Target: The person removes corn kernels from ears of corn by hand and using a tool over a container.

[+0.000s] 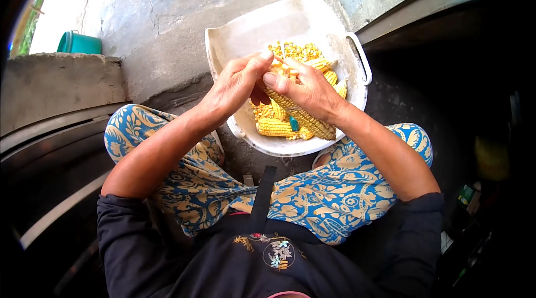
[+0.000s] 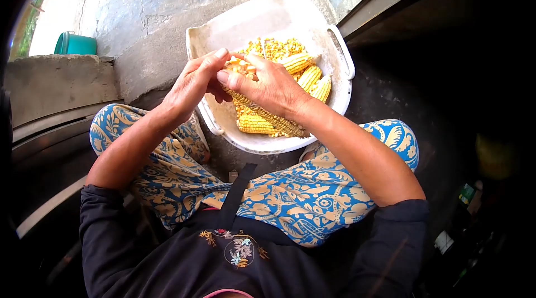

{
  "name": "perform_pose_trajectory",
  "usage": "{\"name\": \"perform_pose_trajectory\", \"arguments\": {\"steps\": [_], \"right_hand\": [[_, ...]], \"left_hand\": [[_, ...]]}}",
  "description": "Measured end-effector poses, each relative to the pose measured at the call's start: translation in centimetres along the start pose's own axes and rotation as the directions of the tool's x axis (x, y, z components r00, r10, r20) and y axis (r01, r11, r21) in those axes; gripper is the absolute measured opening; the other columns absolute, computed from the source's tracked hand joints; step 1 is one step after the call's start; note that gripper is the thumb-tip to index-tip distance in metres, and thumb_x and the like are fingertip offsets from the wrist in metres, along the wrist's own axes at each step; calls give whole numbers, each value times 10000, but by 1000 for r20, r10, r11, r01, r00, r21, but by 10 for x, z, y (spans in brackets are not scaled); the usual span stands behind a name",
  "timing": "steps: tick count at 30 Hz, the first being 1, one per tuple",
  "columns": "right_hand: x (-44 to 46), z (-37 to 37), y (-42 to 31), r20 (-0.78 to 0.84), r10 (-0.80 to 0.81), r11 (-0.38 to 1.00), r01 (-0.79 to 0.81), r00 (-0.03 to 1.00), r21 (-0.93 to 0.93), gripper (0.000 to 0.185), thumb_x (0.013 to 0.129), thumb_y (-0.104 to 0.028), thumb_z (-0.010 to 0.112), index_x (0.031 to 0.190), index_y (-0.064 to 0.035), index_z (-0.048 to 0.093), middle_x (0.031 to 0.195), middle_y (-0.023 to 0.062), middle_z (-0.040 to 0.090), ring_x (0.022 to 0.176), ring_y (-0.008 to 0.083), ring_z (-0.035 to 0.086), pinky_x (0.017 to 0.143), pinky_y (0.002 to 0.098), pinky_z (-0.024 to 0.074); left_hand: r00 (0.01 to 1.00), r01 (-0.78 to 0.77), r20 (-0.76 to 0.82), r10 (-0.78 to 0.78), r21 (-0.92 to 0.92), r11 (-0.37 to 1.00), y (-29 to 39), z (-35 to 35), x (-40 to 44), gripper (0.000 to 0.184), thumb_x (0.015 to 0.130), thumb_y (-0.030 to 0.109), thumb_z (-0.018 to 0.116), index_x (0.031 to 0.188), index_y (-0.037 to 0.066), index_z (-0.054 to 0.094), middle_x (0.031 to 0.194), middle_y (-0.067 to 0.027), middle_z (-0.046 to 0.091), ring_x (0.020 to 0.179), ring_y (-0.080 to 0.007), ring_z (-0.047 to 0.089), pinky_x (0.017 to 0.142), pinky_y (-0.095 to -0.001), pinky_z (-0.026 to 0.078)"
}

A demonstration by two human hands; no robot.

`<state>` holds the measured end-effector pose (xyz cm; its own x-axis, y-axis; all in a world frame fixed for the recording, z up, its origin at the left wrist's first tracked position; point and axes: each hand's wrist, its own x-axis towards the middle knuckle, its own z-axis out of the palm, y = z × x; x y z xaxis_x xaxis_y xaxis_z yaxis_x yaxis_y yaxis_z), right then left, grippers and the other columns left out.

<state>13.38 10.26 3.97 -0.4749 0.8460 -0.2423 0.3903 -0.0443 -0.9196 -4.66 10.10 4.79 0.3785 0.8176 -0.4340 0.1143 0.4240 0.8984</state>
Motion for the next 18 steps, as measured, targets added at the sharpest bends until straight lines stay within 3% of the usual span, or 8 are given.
{"name": "perform_pose_trajectory", "arguments": {"steps": [3, 10, 14, 16, 17, 18], "right_hand": [[2, 3, 3, 8, -34, 993, 32, 999, 114, 703, 820, -586, 487, 1203, 2, 535, 1001, 188, 637, 983, 263, 599, 888, 334, 438], [-2, -6, -1, 46, 33, 987, -40, 998, 157, 493, 944, -399, 347, 1124, 3, 568, 1026, 142, 616, 989, 203, 566, 903, 316, 405], [0, -8, -6, 127, 1, 956, -38, 992, 290, 514, 940, -421, 374, 1154, 16, 540, 1059, 134, 603, 998, 194, 561, 905, 308, 407], [0, -12, -7, 135, 34, 945, -75, 990, 317, 587, 898, -478, 459, 1199, 24, 503, 1070, 143, 594, 1000, 198, 563, 894, 310, 419], [-2, -15, -9, 136, 35, 945, -77, 990, 316, 587, 898, -478, 459, 1199, 24, 503, 1070, 143, 594, 1000, 198, 563, 894, 310, 419], [-3, -20, -15, 151, 63, 976, -92, 987, 200, 642, 862, -520, 501, 1208, 21, 496, 1075, 153, 590, 1004, 201, 564, 888, 313, 425]], "left_hand": [[1000, -3, -9, 3, -25, 1000, -2, 2, 0, 504, 932, 482, 410, 1011, 14, 581, 730, -68, 602, 599, -130, 594, 560, -247, 486], [1000, 1, -28, -2, -37, 999, -1, 3, -1, 492, 932, 461, 411, 1035, 9, 578, 738, -67, 597, 594, -136, 590, 556, -245, 473], [999, -20, -38, 20, -11, 1000, 3, -4, -1, 494, 924, 455, 426, 1025, -4, 578, 735, -71, 597, 591, -135, 588, 553, -247, 472], [996, -30, -84, 28, -27, 999, 6, -9, 0, 494, 915, 450, 444, 1001, -17, 580, 731, -76, 598, 578, -138, 583, 545, -245, 470], [992, -16, -128, 9, -55, 998, 7, -12, 2, 487, 910, 445, 451, 967, -20, 581, 729, -81, 600, 571, -139, 580, 539, -247, 469], [989, -20, -148, 12, -53, 998, 6, -16, 3, 477, 910, 443, 452, 956, -14, 581, 728, -81, 601, 569, -139, 579, 536, -247, 468]]}}
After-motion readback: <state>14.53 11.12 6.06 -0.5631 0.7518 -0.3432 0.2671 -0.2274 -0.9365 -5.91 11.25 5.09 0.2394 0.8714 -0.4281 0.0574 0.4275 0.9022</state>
